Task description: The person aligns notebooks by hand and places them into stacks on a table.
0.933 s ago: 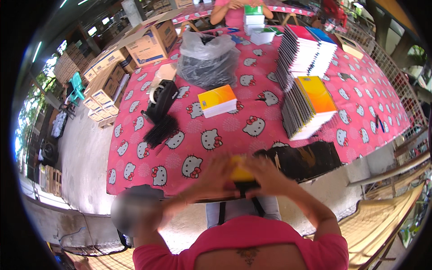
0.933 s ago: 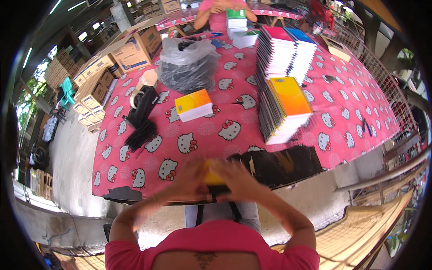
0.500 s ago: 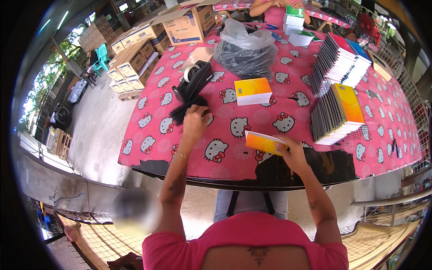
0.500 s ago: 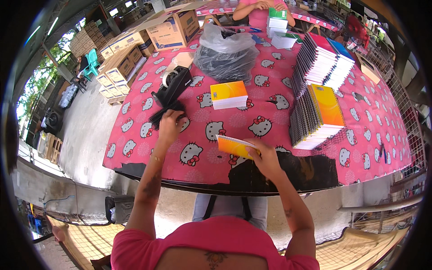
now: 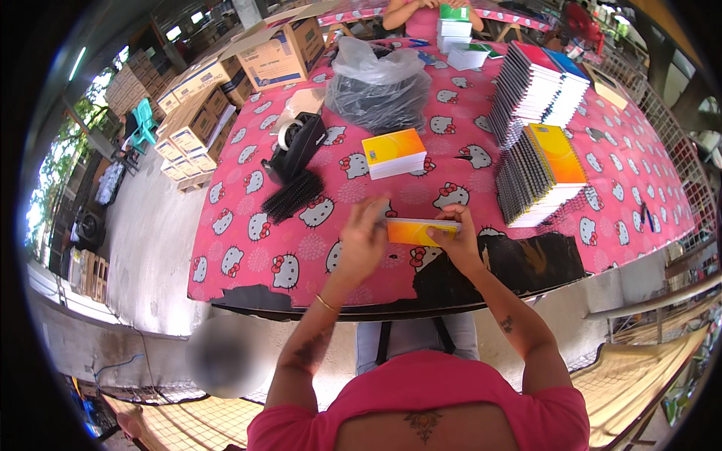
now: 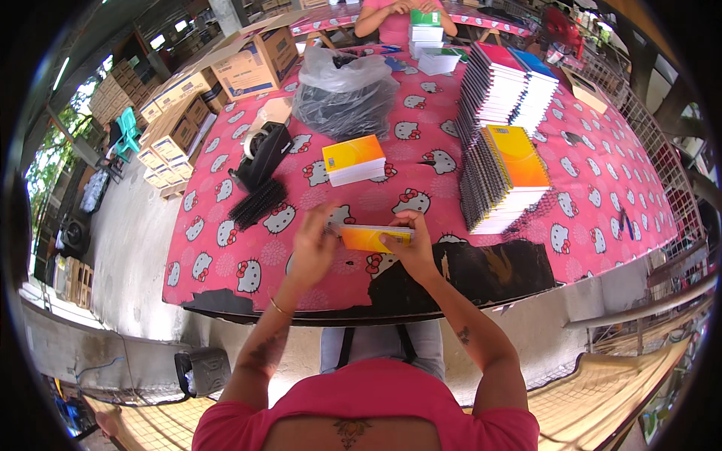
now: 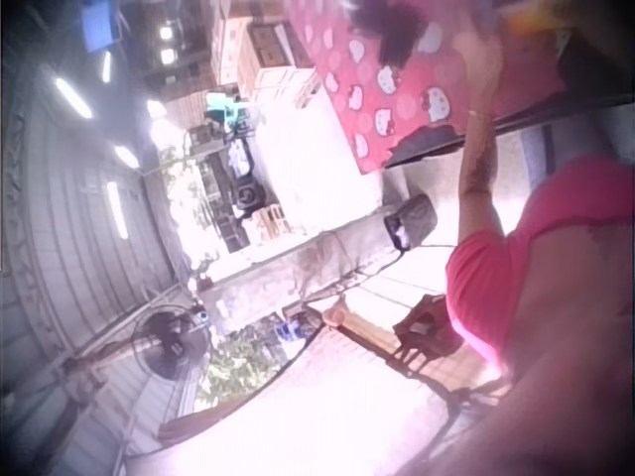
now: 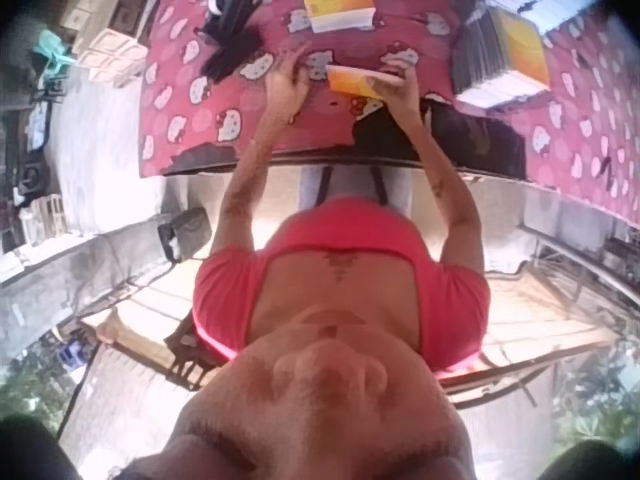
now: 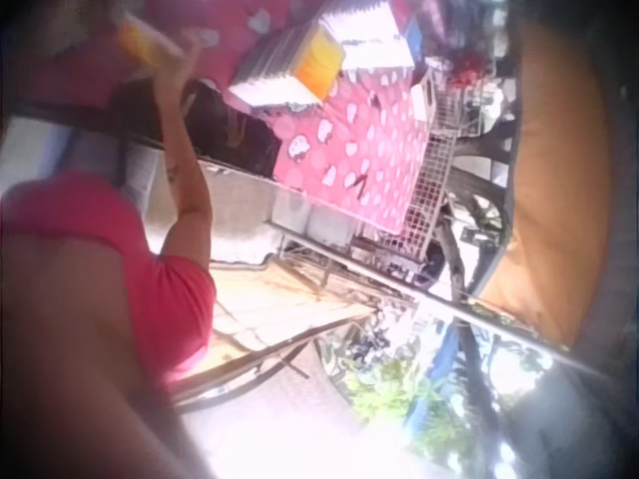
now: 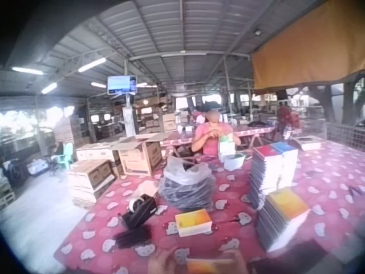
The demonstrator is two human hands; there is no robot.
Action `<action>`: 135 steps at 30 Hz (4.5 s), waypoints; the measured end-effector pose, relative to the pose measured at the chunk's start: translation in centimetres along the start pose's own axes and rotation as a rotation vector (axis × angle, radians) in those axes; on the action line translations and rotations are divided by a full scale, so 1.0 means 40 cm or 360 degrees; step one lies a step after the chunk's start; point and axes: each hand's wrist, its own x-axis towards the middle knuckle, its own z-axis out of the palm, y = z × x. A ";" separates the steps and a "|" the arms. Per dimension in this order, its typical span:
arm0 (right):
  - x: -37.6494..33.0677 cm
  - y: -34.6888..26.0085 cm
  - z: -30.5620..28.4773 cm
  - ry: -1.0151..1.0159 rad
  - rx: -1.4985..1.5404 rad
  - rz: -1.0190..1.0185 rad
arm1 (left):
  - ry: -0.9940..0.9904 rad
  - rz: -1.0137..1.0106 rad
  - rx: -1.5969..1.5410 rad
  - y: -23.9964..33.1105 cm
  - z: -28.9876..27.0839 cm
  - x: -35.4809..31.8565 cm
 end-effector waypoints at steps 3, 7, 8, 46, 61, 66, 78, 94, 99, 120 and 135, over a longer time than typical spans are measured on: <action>-0.009 -0.001 -0.003 -0.0042 -0.0052 0.0054 | -0.0156 -0.0099 -0.0169 0.028 0.080 -0.037; 0.009 -0.011 -0.040 -0.0255 -0.0003 0.0232 | -0.0236 -0.0223 -0.0208 0.069 0.101 -0.059; 0.016 -0.009 -0.044 -0.0361 0.0008 0.0302 | -0.0277 -0.0255 -0.0213 0.063 0.105 -0.065; 0.001 -0.023 -0.074 -0.0396 -0.0423 0.0409 | -0.0214 0.0199 -0.0194 -0.010 -0.058 0.010; -0.031 -0.032 -0.049 -0.0278 -0.0024 0.0341 | -0.0341 0.0193 0.0668 0.049 -0.011 0.008; -0.060 -0.045 -0.032 -0.0143 -0.0124 0.0324 | -0.0141 0.0285 0.0906 0.073 0.030 -0.066; -0.058 -0.125 0.000 -0.0030 -0.0085 0.0255 | -0.0313 0.0297 0.0658 0.067 -0.012 0.014; -0.052 -0.157 0.039 -0.0071 0.0105 0.0331 | -0.0208 0.0398 0.1031 0.138 -0.012 0.072; -0.051 -0.173 0.008 -0.0113 -0.0090 0.0329 | -0.0308 0.0471 0.0776 0.142 0.032 -0.034; -0.019 -0.013 -0.017 -0.0222 -0.0095 0.0246 | -0.0729 0.0371 0.0640 0.128 0.110 -0.105; -0.039 0.030 -0.016 -0.0305 0.0004 0.0331 | -0.0654 0.0430 0.0657 0.122 0.114 -0.103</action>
